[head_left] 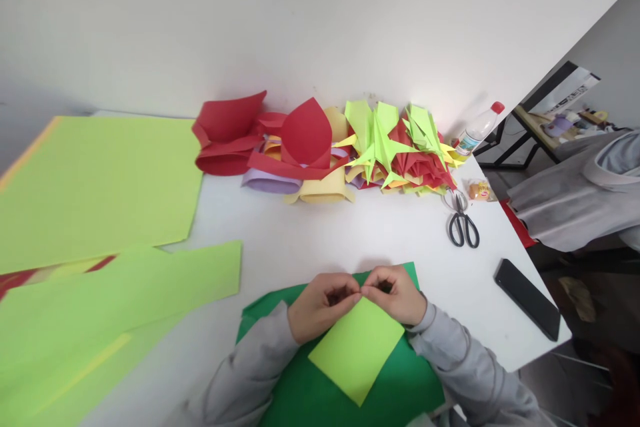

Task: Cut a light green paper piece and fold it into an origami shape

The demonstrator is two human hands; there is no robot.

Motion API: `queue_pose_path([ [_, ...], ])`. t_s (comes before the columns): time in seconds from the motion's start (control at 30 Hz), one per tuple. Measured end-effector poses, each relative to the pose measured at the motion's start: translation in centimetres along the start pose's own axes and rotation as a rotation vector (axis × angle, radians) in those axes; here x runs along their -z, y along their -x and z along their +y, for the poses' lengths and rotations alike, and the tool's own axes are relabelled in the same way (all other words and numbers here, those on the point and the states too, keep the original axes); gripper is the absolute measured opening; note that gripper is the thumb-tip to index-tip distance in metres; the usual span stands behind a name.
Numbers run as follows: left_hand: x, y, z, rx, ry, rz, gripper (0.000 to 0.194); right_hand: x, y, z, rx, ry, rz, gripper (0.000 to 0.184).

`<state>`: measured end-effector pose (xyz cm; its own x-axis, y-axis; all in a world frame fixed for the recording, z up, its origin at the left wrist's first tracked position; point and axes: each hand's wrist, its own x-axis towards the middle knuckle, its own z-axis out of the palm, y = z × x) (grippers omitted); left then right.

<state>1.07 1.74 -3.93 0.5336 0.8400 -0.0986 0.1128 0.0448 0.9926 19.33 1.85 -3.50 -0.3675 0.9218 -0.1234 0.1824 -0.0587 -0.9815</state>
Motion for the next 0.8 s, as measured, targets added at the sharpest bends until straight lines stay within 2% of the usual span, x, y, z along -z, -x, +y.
queue_pose_path([
  [0.27,0.2,-0.2,0.0,-0.032,0.012,0.003,0.030,0.0,0.2,-0.8,0.161,0.185,-0.037,0.027],
  [0.37,0.3,-0.2,0.0,-0.038,0.028,0.000,0.030,0.3,0.2,-0.9,0.203,0.198,-0.009,0.029],
  [0.5,0.4,-0.1,0.2,-0.039,0.055,0.009,0.030,0.8,0.0,-0.9,0.199,0.144,0.062,0.028],
  [0.67,0.7,-0.1,0.3,-0.038,0.115,0.031,0.031,1.5,-0.1,-0.9,0.172,0.105,0.090,0.029],
  [0.8,1.0,0.2,0.1,-0.005,0.188,0.037,0.031,2.3,-0.3,-0.7,0.126,0.037,0.204,0.032],
])
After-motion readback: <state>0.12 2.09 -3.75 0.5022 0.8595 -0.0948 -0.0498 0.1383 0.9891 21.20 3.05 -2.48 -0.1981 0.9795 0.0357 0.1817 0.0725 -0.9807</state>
